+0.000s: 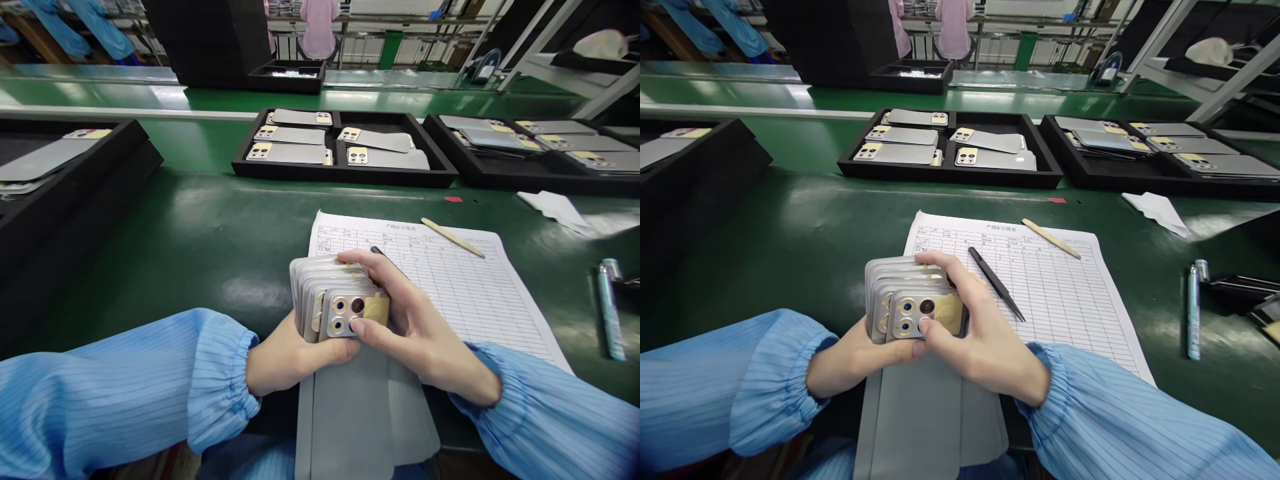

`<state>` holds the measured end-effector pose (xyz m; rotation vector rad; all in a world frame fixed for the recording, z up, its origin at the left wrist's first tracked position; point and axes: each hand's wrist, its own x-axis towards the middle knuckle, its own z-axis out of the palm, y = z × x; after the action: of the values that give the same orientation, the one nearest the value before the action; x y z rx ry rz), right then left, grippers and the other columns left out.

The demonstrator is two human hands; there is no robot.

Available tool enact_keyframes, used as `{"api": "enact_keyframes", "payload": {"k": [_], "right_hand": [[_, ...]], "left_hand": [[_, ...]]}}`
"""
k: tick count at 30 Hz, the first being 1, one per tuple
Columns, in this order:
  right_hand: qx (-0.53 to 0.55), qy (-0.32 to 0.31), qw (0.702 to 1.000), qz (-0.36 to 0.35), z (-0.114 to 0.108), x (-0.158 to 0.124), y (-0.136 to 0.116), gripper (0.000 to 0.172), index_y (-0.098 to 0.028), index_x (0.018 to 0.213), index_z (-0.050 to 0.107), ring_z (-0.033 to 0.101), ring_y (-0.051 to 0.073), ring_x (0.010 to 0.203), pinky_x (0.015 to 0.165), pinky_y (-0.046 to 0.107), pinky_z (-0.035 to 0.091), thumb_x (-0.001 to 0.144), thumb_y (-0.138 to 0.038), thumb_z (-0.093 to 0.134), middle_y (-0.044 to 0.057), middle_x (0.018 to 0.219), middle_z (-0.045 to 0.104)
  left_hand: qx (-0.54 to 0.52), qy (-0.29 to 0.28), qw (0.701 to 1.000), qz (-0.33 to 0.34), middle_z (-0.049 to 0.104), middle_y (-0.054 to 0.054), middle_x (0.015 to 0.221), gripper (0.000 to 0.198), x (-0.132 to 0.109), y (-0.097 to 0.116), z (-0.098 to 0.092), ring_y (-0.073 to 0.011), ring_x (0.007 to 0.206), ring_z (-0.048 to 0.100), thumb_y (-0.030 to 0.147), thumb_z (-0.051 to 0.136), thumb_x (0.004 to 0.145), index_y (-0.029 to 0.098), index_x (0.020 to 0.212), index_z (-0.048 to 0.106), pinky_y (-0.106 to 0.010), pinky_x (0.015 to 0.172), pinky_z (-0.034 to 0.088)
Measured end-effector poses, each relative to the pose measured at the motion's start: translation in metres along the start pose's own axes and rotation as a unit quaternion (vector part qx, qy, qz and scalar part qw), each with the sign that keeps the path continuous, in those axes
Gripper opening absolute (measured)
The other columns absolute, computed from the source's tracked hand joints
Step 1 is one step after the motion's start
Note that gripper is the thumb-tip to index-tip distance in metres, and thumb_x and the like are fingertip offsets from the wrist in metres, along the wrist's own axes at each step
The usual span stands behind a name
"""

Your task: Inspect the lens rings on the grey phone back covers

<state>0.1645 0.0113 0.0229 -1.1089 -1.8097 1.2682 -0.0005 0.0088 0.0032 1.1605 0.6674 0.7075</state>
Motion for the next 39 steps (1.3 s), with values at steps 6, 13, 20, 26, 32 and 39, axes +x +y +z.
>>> {"api": "enact_keyframes", "payload": {"k": [6, 13, 20, 26, 32, 39], "right_hand": [[-0.002, -0.009, 1.0, -0.008, -0.0011, 0.0015, -0.0004, 0.051, -0.026, 0.122, 0.037, 0.049, 0.021, 0.105, 0.094, 0.035, 0.038, 0.075, -0.014, 0.053, 0.003, 0.118, 0.048], [0.0, -0.014, 1.0, -0.006, -0.0017, 0.0003, -0.0014, 0.052, -0.025, 0.123, 0.036, 0.047, 0.023, 0.108, 0.093, 0.037, 0.039, 0.076, -0.013, 0.053, 0.004, 0.122, 0.046], [0.006, -0.013, 1.0, -0.003, -0.001, 0.0006, -0.0021, 0.052, -0.026, 0.123, 0.036, 0.049, 0.023, 0.106, 0.093, 0.037, 0.039, 0.076, -0.013, 0.053, 0.005, 0.118, 0.048], [0.015, -0.016, 1.0, -0.001, -0.0008, -0.0004, -0.0025, 0.053, -0.026, 0.123, 0.035, 0.05, 0.022, 0.105, 0.092, 0.036, 0.039, 0.075, -0.012, 0.053, 0.004, 0.118, 0.048], [0.018, -0.013, 1.0, 0.001, -0.0007, -0.0001, -0.0016, 0.054, -0.026, 0.123, 0.034, 0.048, 0.022, 0.105, 0.091, 0.036, 0.041, 0.075, -0.012, 0.053, 0.005, 0.117, 0.047], [0.034, -0.015, 0.999, 0.007, -0.0006, -0.0005, -0.0019, 0.054, -0.026, 0.123, 0.033, 0.049, 0.022, 0.104, 0.087, 0.037, 0.042, 0.074, -0.012, 0.053, 0.006, 0.119, 0.046]], "left_hand": [[0.003, 0.002, 1.0, 0.002, 0.059, -0.004, 0.115, 0.062, 0.0001, 0.002, -0.0002, -0.016, 0.111, 0.05, 0.011, 0.057, 0.076, 0.022, 0.131, 0.031, -0.025, 0.093, 0.039], [0.002, 0.004, 1.0, -0.013, 0.058, -0.004, 0.118, 0.06, 0.0008, 0.0004, -0.0004, -0.017, 0.113, 0.048, 0.013, 0.057, 0.076, 0.023, 0.13, 0.032, -0.027, 0.095, 0.037], [0.002, 0.003, 1.0, -0.02, 0.059, -0.005, 0.116, 0.058, -0.0002, 0.0009, -0.0003, -0.0205, 0.114, 0.048, 0.014, 0.058, 0.076, 0.022, 0.129, 0.036, -0.031, 0.095, 0.037], [-0.001, 0.008, 1.0, -0.024, 0.059, -0.005, 0.115, 0.056, -0.0003, 0.0023, 0.0001, -0.0215, 0.113, 0.048, 0.013, 0.057, 0.075, 0.021, 0.128, 0.038, -0.032, 0.095, 0.037], [0.0, 0.008, 1.0, -0.026, 0.059, -0.006, 0.115, 0.055, 0.0003, 0.0019, 0.0004, -0.0221, 0.112, 0.049, 0.013, 0.057, 0.074, 0.02, 0.126, 0.04, -0.034, 0.095, 0.037], [0.002, 0.007, 1.0, -0.02, 0.059, -0.006, 0.115, 0.054, 0.0003, 0.0022, 0.0005, -0.0223, 0.111, 0.049, 0.014, 0.058, 0.074, 0.021, 0.126, 0.041, -0.034, 0.095, 0.037]]}}
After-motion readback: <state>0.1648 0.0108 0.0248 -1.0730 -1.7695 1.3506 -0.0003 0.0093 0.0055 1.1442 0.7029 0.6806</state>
